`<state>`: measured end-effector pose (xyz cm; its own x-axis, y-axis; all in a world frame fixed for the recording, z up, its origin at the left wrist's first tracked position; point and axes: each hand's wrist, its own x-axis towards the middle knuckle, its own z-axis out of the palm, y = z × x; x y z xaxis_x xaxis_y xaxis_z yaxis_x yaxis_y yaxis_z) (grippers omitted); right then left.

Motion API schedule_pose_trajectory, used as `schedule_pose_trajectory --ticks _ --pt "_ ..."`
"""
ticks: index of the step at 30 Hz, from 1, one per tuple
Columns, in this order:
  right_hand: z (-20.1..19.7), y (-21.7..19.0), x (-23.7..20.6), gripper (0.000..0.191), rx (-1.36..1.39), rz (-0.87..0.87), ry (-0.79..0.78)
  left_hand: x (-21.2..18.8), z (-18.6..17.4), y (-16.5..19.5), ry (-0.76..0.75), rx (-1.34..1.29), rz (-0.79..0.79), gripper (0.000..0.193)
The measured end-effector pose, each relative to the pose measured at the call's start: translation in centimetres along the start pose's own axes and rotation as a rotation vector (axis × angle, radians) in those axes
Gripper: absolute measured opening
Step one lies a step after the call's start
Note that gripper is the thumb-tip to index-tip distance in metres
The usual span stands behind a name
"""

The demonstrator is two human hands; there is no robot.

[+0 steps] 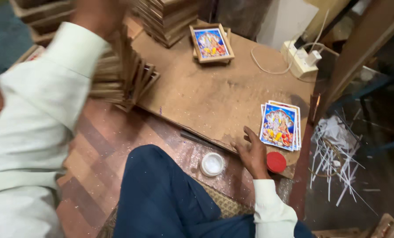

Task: The person assembles small wooden picture frames by applying adhesive to the back of printed images, placing them into frames, and pressing them into place. The person handles frames, printed images, and adhesive repeatedly.

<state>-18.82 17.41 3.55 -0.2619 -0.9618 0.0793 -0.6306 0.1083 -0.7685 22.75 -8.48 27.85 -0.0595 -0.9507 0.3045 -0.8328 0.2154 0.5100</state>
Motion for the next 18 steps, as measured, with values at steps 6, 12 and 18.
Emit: schedule_pose_trajectory --ticks 6,12,18 --pt "0.1 0.8 -0.1 0.067 -0.053 -0.033 -0.022 -1.7 16.6 11.1 0.338 -0.136 0.801 0.021" --pt "0.5 1.8 1.0 0.061 -0.180 -0.178 -0.045 2.4 28.8 10.2 0.232 -0.170 0.647 0.028" --pt "2.2 1.9 2.1 0.065 -0.254 -0.254 -0.099 6.9 36.0 6.3 0.213 -0.166 0.579 0.016"
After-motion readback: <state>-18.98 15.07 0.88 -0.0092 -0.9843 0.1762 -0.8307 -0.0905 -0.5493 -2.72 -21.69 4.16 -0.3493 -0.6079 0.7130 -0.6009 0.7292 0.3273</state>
